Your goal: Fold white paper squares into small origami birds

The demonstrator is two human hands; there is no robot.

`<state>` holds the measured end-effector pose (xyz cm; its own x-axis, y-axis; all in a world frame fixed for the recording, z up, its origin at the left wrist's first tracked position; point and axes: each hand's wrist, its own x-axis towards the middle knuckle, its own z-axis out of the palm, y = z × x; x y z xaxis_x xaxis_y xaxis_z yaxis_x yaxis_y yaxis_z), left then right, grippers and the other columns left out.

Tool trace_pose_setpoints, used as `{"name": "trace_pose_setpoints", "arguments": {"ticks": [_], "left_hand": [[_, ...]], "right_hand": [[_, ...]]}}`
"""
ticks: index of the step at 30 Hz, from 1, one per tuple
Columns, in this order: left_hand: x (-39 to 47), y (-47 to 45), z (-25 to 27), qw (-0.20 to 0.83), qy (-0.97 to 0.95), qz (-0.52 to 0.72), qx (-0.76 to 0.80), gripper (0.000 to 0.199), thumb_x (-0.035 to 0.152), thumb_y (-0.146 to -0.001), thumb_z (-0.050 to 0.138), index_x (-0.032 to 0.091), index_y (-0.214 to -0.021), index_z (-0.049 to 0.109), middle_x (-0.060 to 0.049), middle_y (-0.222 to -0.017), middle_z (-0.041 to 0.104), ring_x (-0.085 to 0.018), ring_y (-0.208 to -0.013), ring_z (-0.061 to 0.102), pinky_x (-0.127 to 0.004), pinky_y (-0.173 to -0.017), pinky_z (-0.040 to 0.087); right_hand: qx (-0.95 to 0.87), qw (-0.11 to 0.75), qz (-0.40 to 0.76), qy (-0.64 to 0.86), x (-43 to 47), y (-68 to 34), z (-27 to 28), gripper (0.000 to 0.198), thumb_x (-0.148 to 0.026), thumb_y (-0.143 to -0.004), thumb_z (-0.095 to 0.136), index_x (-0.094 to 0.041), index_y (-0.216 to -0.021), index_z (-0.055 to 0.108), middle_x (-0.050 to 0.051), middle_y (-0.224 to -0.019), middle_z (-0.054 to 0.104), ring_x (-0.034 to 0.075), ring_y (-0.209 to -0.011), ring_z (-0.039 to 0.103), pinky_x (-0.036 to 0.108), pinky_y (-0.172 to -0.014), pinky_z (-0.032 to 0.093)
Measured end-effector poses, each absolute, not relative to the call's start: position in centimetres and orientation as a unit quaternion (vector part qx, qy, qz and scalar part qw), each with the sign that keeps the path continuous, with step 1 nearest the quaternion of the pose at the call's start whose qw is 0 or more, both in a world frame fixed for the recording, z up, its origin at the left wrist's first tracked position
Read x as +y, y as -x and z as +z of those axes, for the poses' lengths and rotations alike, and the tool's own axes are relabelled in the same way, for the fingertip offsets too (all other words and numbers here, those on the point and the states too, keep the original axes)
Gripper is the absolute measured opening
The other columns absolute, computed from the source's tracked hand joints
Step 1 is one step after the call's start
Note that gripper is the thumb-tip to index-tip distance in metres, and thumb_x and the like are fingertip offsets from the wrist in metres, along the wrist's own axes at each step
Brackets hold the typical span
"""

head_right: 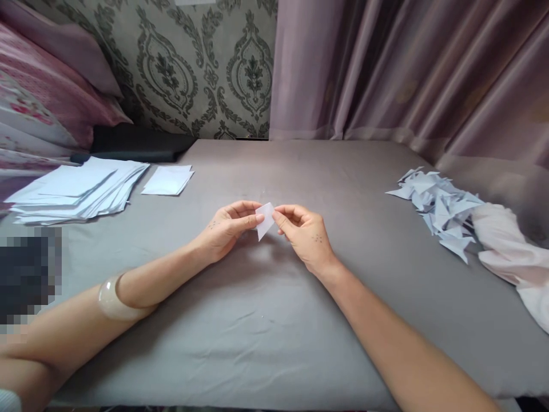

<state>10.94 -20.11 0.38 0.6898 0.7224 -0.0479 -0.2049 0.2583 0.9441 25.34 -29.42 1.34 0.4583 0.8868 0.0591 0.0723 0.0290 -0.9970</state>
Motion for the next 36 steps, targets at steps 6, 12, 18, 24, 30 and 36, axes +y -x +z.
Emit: {"name": "trace_pose_setpoints", "arguments": {"ticks": [6,12,18,24,30,36], "left_hand": [[-20.2,-10.8,0.5,0.758,-0.529,0.298,0.237,0.024,0.030,-0.066,0.081,0.016,-0.081,0.068,-0.001,-0.079,0.067,-0.011,-0.072,0.059,-0.027,-0.071,0.043],[-20.5,-10.8,0.8,0.710,-0.562,0.333,0.263,0.022,0.031,-0.068,0.078,0.016,-0.076,0.065,0.002,-0.069,0.061,-0.008,-0.061,0.051,-0.023,-0.061,0.038],[-20.6,-10.9,0.6,0.672,-0.617,0.355,0.205,0.025,0.031,-0.072,0.076,0.014,-0.086,0.064,-0.002,-0.082,0.065,-0.012,-0.078,0.059,-0.027,-0.075,0.044],[-20.4,-11.0,0.4,0.725,-0.556,0.347,0.213,0.030,0.029,-0.069,0.079,0.016,-0.090,0.062,-0.002,-0.086,0.068,-0.014,-0.083,0.062,-0.030,-0.083,0.045],[-20.3,-10.9,0.5,0.727,-0.557,0.351,0.195,0.025,0.027,-0.068,0.079,0.016,-0.086,0.065,-0.002,-0.084,0.068,-0.014,-0.082,0.062,-0.030,-0.082,0.045],[-20.2,-10.8,0.7,0.726,-0.585,0.310,0.187,0.023,0.028,-0.071,0.078,0.016,-0.087,0.068,-0.002,-0.081,0.068,-0.014,-0.079,0.061,-0.030,-0.080,0.044]], "right_hand": [[-0.385,0.615,0.357,0.588,-29.3,-25.6,1.1,0.024,-0.041,-0.072,0.074,-0.020,-0.082,0.068,-0.002,-0.069,0.062,0.009,-0.060,0.054,0.023,-0.053,0.040],[-0.406,0.592,0.344,0.605,-29.3,-24.9,1.2,0.030,-0.041,-0.070,0.075,-0.021,-0.089,0.065,0.000,-0.077,0.065,0.011,-0.062,0.056,0.026,-0.057,0.045],[-0.441,0.561,0.354,0.604,-29.4,-24.6,1.3,0.029,-0.041,-0.069,0.075,-0.019,-0.085,0.067,0.000,-0.073,0.064,0.011,-0.064,0.054,0.028,-0.062,0.045],[-0.329,0.614,0.437,0.569,-29.5,-24.4,1.3,0.033,-0.039,-0.065,0.078,-0.018,-0.087,0.064,-0.002,-0.074,0.062,0.008,-0.059,0.051,0.024,-0.055,0.040],[-0.393,0.585,0.396,0.589,-29.6,-24.5,1.4,0.031,-0.041,-0.067,0.077,-0.018,-0.085,0.064,0.000,-0.076,0.061,0.010,-0.064,0.052,0.024,-0.055,0.040],[-0.438,0.567,0.325,0.617,-29.8,-24.7,2.0,0.028,-0.046,-0.071,0.074,-0.020,-0.081,0.068,-0.001,-0.070,0.061,0.010,-0.060,0.051,0.026,-0.058,0.042]]}}
